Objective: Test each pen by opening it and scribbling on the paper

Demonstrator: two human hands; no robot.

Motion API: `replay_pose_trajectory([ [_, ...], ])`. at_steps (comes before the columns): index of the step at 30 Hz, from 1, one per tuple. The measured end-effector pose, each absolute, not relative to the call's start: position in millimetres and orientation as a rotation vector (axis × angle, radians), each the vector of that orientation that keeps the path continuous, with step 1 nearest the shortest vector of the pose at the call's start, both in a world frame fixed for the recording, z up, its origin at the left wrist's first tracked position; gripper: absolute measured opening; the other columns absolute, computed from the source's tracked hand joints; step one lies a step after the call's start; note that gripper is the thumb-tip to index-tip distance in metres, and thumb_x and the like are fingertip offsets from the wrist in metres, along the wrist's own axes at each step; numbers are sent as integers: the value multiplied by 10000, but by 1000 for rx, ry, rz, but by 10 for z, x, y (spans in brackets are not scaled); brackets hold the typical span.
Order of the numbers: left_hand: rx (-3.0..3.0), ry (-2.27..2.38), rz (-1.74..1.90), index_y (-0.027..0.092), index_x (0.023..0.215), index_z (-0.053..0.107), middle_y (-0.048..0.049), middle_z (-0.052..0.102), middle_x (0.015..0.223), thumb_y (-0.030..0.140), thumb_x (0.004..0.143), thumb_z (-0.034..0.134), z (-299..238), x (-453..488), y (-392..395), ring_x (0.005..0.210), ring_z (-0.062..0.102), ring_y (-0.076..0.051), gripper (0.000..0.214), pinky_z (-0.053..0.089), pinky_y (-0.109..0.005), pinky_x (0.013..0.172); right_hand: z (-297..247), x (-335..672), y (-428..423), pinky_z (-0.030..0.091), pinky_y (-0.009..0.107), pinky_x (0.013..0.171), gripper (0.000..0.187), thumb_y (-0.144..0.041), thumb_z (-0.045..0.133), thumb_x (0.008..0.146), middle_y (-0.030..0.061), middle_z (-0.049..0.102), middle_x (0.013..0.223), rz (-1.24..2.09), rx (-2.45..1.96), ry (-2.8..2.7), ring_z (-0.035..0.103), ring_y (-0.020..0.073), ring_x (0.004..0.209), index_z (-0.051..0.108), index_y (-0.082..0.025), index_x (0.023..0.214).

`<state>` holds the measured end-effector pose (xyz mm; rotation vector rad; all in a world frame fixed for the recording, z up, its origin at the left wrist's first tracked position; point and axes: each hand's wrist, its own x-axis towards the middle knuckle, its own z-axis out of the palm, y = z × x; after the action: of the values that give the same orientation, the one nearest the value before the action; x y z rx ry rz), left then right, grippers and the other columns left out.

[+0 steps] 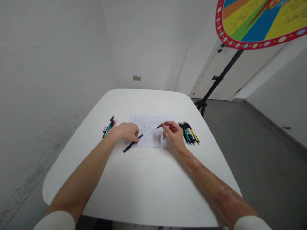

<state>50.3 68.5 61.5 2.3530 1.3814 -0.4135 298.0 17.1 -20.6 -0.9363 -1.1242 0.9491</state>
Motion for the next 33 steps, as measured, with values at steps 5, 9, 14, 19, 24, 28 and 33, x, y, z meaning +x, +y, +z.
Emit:
replay_pose_trajectory([
  [5, 2447, 1141, -134, 268, 900, 823, -21, 840, 952, 425, 838, 749, 685, 489, 679, 799, 719, -198, 184, 425, -294, 689, -204, 3046, 202, 477, 289, 488, 291, -476, 846, 900, 74, 858, 999, 941, -892, -1057, 542, 107, 503, 695, -228, 915],
  [9, 2477, 1069, -55, 275, 922, 845, -2, 838, 930, 416, 864, 756, 752, 495, 662, 796, 723, -182, 176, 417, -286, 680, -230, 3079, 228, 465, 282, 498, 263, -448, 842, 916, 65, 856, 978, 941, -845, -1050, 528, 99, 500, 699, -227, 916],
  [14, 2482, 1065, -56, 286, 947, 853, 8, 839, 936, 434, 884, 752, 756, 504, 655, 791, 722, -175, 190, 414, -288, 682, -232, 3066, 219, 470, 290, 493, 278, -469, 829, 919, 68, 855, 989, 943, -871, -1071, 525, 105, 500, 682, -233, 927],
  [19, 2482, 1046, -32, 288, 948, 857, 2, 831, 903, 440, 885, 759, 749, 510, 652, 781, 721, -178, 192, 414, -288, 680, -235, 3055, 229, 467, 290, 474, 327, -513, 835, 893, 70, 854, 988, 963, -900, -1070, 516, 105, 492, 667, -235, 937],
  [24, 2471, 1002, -5, 288, 956, 861, 8, 824, 883, 434, 900, 754, 774, 513, 636, 780, 724, -173, 190, 425, -283, 689, -260, 3058, 251, 462, 283, 484, 332, -526, 821, 902, 65, 849, 999, 980, -915, -1055, 517, 104, 508, 664, -237, 942],
  [28, 2455, 992, -9, 300, 975, 864, 12, 825, 891, 434, 909, 753, 766, 508, 641, 789, 728, -174, 186, 426, -283, 695, -241, 3056, 256, 447, 281, 472, 328, -517, 832, 884, 59, 846, 963, 969, -922, -1040, 501, 101, 497, 670, -236, 935],
  [33, 2481, 1008, -53, 305, 977, 870, 14, 823, 882, 437, 906, 761, 746, 522, 648, 757, 715, -169, 186, 411, -289, 686, -172, 3016, 205, 456, 285, 466, 341, -516, 853, 877, 67, 849, 946, 926, -904, -1097, 511, 104, 484, 667, -234, 916],
])
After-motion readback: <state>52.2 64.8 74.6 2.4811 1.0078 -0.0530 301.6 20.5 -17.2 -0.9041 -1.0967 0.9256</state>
